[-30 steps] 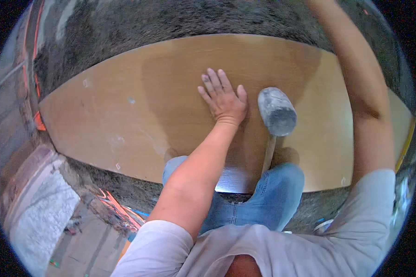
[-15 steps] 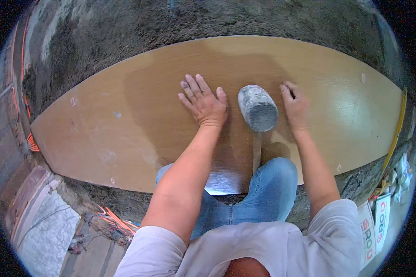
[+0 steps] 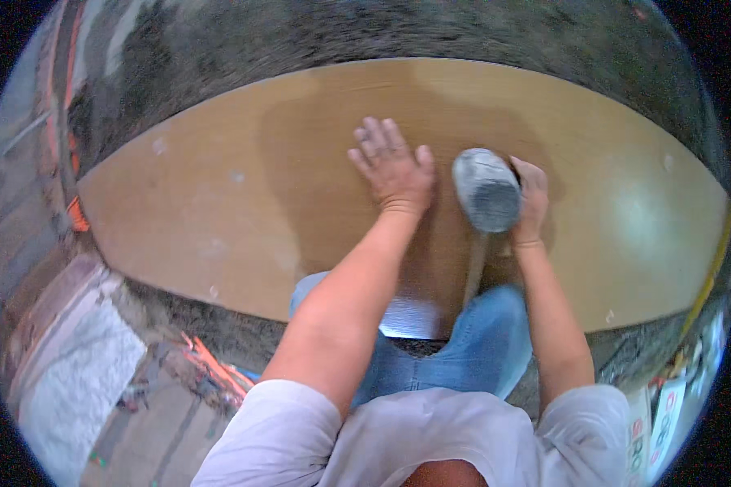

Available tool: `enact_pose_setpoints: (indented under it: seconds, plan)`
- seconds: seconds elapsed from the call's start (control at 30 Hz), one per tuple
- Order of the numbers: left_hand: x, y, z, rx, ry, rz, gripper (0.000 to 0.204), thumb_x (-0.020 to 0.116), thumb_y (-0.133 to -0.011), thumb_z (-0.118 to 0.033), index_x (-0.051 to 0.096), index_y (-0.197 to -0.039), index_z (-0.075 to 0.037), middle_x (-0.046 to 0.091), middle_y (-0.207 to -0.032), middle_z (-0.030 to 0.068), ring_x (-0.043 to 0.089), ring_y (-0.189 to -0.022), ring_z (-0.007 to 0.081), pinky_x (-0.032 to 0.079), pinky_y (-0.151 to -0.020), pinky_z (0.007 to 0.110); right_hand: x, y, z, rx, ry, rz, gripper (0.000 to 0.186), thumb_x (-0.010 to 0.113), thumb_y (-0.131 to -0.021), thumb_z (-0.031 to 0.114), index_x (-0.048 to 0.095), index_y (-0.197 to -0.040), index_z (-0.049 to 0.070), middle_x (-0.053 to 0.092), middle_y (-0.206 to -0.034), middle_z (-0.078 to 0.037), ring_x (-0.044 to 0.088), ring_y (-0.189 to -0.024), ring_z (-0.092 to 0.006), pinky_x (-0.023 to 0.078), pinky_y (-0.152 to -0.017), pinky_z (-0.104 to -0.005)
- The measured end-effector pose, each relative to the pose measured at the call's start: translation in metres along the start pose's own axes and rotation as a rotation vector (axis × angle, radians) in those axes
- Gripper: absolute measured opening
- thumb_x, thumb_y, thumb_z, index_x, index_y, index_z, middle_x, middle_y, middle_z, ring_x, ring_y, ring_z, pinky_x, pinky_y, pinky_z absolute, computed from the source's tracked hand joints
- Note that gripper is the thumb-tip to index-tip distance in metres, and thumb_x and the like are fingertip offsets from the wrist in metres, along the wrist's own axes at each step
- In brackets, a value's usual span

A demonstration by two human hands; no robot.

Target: Applying mortar with a notched trowel and laying large floor tiles, securing them with a rubber mallet.

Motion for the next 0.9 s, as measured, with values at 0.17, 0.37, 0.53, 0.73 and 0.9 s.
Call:
enact_pose_setpoints:
  seconds: [0.17, 0.37, 0.53, 0.73, 0.9]
  plan:
    - [0.001, 0.005, -0.008, 0.031, 0.167, -0.017, 0.075, 0.051, -0.08, -0.04, 0.03, -0.138, 0.001, 0.018, -0.147, 0.0232, 0.014, -0.137, 0.0402, 0.008, -0.109, 0.056, 0.021, 0.013, -0.027, -0.11, 0.044, 0.044, 0.043, 0.066, -0.073, 0.017, 0.06, -0.115, 0.011, 0.057, -0.093, -0.007, 0.051, -0.093, -0.0246, 0.038, -0.088, -0.036]
    - [0.002, 0.001, -0.006, 0.049, 0.19, -0.07, 0.075, 0.051, -0.081, -0.04, 0.027, -0.138, 0.003, 0.015, -0.148, 0.024, 0.011, -0.137, 0.0407, 0.004, -0.109, 0.057, 0.02, 0.002, -0.019, -0.098, -0.163, -0.042, 0.031, 0.061, -0.082, 0.018, 0.06, -0.111, 0.006, 0.057, -0.094, -0.005, 0.052, -0.092, -0.0202, 0.04, -0.086, -0.033]
    - [0.003, -0.005, -0.004, 0.046, 0.241, 0.015, 0.078, 0.048, -0.084, -0.044, 0.021, -0.141, 0.002, 0.01, -0.149, 0.0233, 0.004, -0.138, 0.04, -0.001, -0.109, 0.055, 0.03, 0.003, -0.04, 0.259, -0.524, 0.009, 0.015, 0.054, -0.088, 0.016, 0.059, -0.096, 0.004, 0.058, -0.097, -0.006, 0.051, -0.09, -0.0146, 0.041, -0.082, -0.0301]
    - [-0.024, -0.086, 0.062, 0.43, 0.16, -0.168, 0.069, 0.039, -0.088, -0.046, 0.03, -0.138, 0.001, 0.026, -0.145, 0.0203, 0.024, -0.134, 0.0373, 0.012, -0.11, 0.051, 0.012, 0.001, -0.053, 0.102, -0.192, -0.157, 0.025, 0.052, -0.091, 0.022, 0.058, -0.104, 0.002, 0.059, -0.11, -0.01, 0.053, -0.103, -0.0187, 0.039, -0.09, -0.0308]
    - [-0.052, -0.109, 0.295, 0.095, -0.058, -0.108, 0.072, 0.048, -0.085, -0.05, 0.036, -0.134, 0.002, 0.029, -0.143, 0.0224, 0.027, -0.133, 0.0344, 0.022, -0.109, 0.043, -0.025, 0.0, -0.074, 0.058, -0.066, -0.067, 0.04, 0.051, -0.091, 0.027, 0.052, -0.12, 0.0, 0.057, -0.115, -0.011, 0.051, -0.108, -0.0198, 0.038, -0.094, -0.0324]
Point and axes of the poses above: each hand's wrist, its own y-axis away from the middle knuckle, its own x-axis out of the palm, z = x × y, the point moved 9 cm from there along -y, towards the middle knuckle
